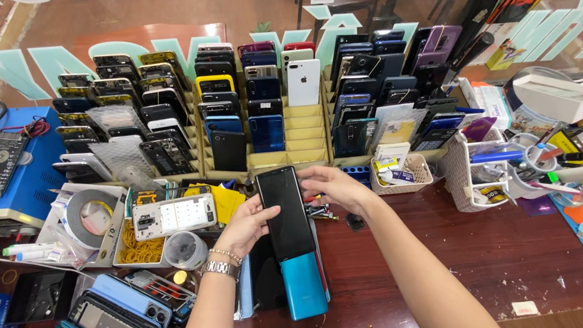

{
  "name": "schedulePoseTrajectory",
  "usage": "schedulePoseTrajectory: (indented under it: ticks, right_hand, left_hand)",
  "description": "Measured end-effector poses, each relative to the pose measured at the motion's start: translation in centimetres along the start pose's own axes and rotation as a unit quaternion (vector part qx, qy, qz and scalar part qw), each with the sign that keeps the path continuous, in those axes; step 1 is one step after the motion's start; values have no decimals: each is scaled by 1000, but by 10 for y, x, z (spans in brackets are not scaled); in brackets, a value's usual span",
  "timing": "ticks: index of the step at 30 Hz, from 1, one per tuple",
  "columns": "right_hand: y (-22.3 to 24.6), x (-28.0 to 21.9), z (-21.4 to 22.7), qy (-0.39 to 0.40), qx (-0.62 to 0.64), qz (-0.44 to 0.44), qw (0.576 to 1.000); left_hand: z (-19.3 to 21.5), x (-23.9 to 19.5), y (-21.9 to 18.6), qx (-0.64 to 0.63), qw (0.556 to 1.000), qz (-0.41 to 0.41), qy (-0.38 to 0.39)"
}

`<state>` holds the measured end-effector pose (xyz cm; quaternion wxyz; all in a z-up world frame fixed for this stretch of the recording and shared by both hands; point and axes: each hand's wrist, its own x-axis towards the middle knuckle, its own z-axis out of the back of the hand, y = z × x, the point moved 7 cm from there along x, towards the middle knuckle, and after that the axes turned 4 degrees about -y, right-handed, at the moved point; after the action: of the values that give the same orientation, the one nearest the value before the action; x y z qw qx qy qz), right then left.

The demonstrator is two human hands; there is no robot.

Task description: The person repeatedly picks up various smartphones from a workbench, turns them over to view both sides, and places them into a vertical display rack. The person handles multiple phones of different colors and models one at a time, arranging them in rows within the rack.

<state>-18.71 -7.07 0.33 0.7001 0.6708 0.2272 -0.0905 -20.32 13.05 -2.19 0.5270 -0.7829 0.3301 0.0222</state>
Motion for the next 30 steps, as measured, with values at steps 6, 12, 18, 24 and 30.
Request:
schedulePoseTrajectory:
  ticks: [6, 12, 18, 24, 30]
  right_hand:
    - [22, 0, 3, 31, 36, 17, 999]
    - [29, 14, 21, 36, 52, 19, 998]
    - [34, 37, 38, 12, 41, 20, 999]
    - [62, 53, 47, -137, -40, 79, 987]
    - [93, 70, 56, -89, -53, 136, 985]
  left_hand:
    - [-23, 11, -13, 0, 1000, -10, 25]
    - [-31, 28, -23, 20, 999, -17, 27]
    - [-32, 51, -34, 9, 998, -62, -4]
    - [-54, 70, -51, 332, 904, -238, -127]
    - [-51, 116, -41, 125, 977, -77, -156]
